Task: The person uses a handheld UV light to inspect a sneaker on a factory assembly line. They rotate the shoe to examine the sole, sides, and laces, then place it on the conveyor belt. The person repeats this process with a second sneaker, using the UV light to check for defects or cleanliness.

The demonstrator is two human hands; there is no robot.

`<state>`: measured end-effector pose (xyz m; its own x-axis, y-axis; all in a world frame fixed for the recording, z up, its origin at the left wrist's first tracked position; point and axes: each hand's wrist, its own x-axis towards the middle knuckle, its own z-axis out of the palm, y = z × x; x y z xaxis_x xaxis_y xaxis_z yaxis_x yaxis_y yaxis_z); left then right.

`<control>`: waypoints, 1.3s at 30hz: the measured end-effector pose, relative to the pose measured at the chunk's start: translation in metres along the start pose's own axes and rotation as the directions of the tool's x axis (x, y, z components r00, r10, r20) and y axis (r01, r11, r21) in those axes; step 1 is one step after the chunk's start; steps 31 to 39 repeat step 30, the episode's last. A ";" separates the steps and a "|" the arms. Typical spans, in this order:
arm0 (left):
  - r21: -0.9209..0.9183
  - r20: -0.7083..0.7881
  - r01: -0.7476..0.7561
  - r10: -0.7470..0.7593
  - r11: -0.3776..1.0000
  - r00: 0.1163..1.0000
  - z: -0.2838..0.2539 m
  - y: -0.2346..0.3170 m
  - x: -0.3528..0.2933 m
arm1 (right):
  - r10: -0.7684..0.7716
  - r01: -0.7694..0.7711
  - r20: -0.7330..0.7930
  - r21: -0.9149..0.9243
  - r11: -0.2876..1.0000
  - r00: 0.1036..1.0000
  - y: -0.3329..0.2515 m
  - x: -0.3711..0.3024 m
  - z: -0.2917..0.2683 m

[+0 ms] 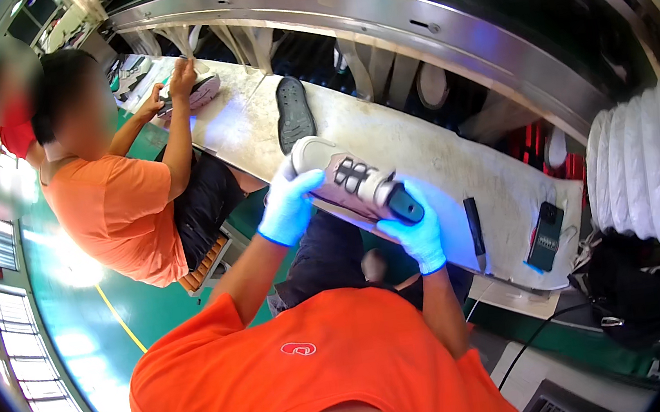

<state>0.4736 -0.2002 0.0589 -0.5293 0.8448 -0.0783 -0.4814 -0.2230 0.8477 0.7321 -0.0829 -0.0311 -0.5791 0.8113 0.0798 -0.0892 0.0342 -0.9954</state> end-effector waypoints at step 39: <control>0.154 0.415 -0.067 -0.003 0.986 0.910 0.091 0.052 0.032 | 0.029 0.012 -0.056 0.621 0.783 0.998 0.060 0.001 -0.048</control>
